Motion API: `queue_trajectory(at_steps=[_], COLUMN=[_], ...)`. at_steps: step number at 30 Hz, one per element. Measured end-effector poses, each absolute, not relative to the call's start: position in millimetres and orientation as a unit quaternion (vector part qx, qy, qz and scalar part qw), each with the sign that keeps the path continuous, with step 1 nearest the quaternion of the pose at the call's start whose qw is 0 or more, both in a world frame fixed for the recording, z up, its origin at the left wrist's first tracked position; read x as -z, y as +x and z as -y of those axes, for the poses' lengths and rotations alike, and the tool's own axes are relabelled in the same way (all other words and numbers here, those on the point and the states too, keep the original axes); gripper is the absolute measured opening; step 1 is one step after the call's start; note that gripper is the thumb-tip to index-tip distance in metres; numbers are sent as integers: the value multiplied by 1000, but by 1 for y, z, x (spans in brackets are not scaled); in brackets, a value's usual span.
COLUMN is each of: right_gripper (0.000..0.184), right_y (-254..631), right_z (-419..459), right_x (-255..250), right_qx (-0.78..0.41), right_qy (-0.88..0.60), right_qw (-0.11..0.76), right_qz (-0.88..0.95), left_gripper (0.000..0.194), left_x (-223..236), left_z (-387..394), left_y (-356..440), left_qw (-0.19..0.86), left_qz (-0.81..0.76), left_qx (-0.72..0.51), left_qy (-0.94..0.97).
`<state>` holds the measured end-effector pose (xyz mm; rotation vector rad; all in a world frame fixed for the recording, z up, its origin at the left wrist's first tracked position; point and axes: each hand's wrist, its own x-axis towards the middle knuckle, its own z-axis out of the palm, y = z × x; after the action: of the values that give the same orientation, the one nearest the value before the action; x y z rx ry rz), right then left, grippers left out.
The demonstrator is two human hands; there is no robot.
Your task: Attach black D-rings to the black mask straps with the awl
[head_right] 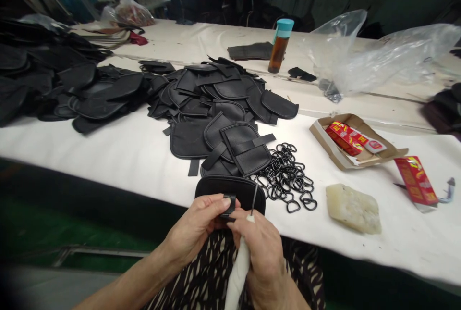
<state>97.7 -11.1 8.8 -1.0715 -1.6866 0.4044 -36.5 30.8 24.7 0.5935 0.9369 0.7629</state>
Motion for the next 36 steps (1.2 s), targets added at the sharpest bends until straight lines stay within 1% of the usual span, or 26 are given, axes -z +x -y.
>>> queue_trajectory(at_steps=[3,7,10,15,20,26,31,36], right_gripper=[16,8,6,4,4,6,7,9], right_y=[89,85,86,84,83,85,87,87], right_z=[12,11,10,9,7,10,12,12], right_x=[-4,-5,-6,-8,-8,-4,-9,-14], right_qx=[-216,-224,-234,-255,-264,-299,-316,-313], right_qy=[-519,-572,-593,-608,-624,-638,-649,-658], right_qw=[555,523,500,490,472,461,457,452], right_qz=[613,590,587,571,563,539,521,514], left_gripper=[21,23,24,25,40,37,36,38], left_x=[-24,-22,-20,-14,-10,-18,-23,-23], left_z=[-28,-25,-24,-20,-14,-14,-12,-8], left_y=[-34,-33,-33,-32,-32,-31,-31,-29], left_qw=[774,769,765,745,710,704,668,637], left_qz=[-423,-426,-433,-462,-515,-482,-504,-532], left_qx=[-369,-381,-387,-413,-430,-405,-362,-341], left_qy=[293,287,280,248,212,328,411,442])
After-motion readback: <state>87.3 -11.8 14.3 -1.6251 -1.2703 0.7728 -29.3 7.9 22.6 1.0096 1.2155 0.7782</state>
